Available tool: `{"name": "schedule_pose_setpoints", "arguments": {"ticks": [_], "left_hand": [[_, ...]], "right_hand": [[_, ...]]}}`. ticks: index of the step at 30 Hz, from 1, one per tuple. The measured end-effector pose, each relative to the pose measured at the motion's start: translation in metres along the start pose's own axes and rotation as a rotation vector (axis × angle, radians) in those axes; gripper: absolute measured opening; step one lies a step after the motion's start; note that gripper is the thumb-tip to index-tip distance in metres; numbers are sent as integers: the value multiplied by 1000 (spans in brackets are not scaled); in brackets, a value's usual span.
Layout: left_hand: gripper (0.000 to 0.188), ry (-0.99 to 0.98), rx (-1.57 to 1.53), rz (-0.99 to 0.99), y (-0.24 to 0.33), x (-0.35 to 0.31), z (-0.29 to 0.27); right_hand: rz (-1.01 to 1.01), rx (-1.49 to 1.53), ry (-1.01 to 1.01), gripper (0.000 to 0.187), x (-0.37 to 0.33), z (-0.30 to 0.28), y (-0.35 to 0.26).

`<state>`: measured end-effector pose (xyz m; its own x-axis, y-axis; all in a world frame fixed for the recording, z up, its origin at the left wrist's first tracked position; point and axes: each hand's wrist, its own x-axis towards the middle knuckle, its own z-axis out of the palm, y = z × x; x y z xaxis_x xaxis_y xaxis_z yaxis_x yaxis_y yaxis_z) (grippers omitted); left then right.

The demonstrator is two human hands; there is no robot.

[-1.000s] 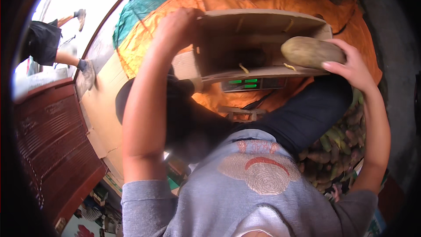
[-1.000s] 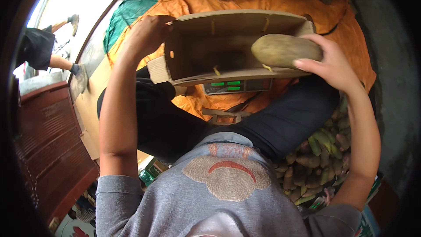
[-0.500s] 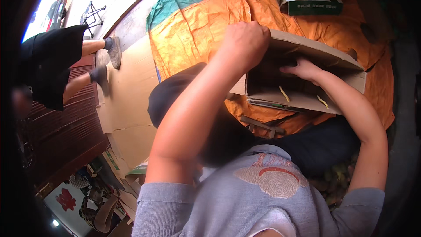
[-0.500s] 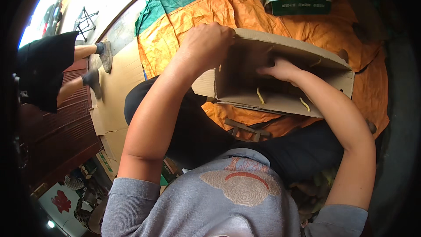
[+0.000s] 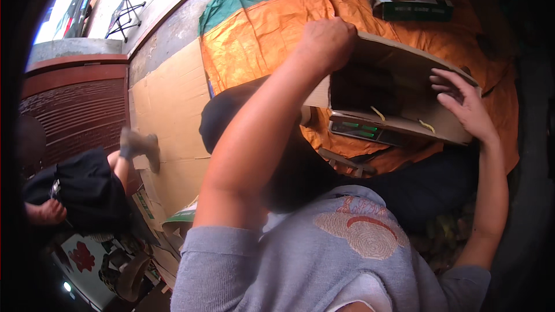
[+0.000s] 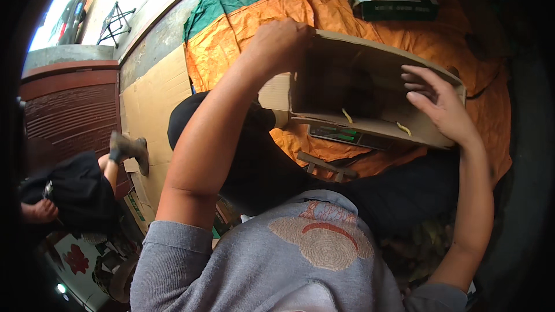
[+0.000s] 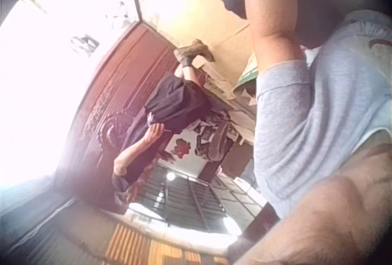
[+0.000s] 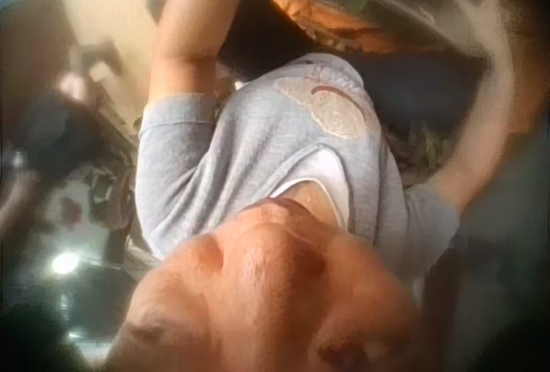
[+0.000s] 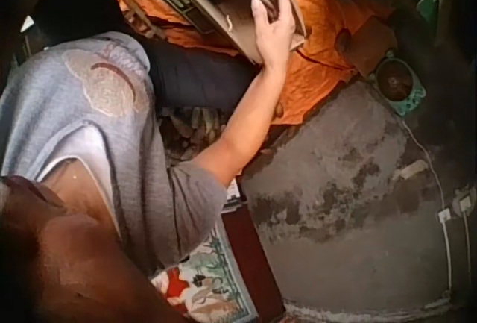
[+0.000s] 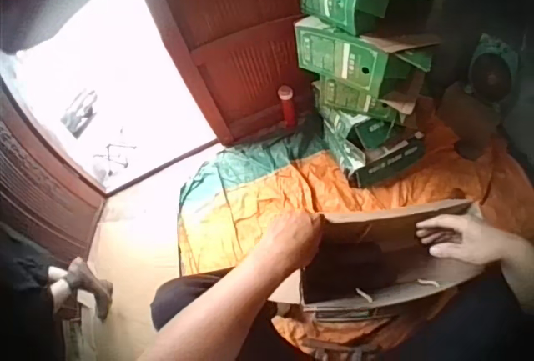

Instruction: Sort produce into a cardboard box on a scale.

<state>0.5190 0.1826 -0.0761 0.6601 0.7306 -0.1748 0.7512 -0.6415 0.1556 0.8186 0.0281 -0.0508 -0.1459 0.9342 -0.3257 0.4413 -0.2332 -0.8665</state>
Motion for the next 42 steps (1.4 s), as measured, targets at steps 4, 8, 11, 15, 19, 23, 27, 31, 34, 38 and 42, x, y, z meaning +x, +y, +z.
{"name": "schedule_pose_setpoints", "arguments": {"ticks": [4, 8, 11, 15, 19, 23, 27, 31, 34, 38, 42], "left_hand": [[24, -87, -69, 43, -20, 8, 19], [44, -92, -300, 107, -49, 23, 34], [44, -90, -237, 131, -78, 23, 35], [46, -124, -362, 91, -67, 33, 42], [43, -48, -549, 86, -109, 40, 65], [46, 28, -610, -77, -102, 38, 60], [49, 17, -591, -220, -92, 35, 58], [48, 23, -569, -230, -110, 32, 68], [46, 9, -582, -227, -131, 28, 68], [41, 45, -532, -176, -129, 22, 71], [36, 60, -558, -178, -122, 21, 70]], "right_hand": [[-60, 33, 531, 43, -115, -55, 11], [243, 58, 943, 33, -268, -88, 118], [728, 238, 1030, 52, -354, -51, 174], [938, 240, 1196, 51, -492, 27, 284], [1276, -27, 841, 37, -571, 125, 363], [1370, -66, 605, 72, -571, 192, 389], [1255, 6, 582, 72, -532, 220, 397], [1236, -152, 530, 68, -505, 236, 399], [1135, -357, 447, 64, -488, 247, 393], [1108, -568, 301, 63, -488, 262, 383], [1120, -662, 159, 68, -484, 260, 382]]}}
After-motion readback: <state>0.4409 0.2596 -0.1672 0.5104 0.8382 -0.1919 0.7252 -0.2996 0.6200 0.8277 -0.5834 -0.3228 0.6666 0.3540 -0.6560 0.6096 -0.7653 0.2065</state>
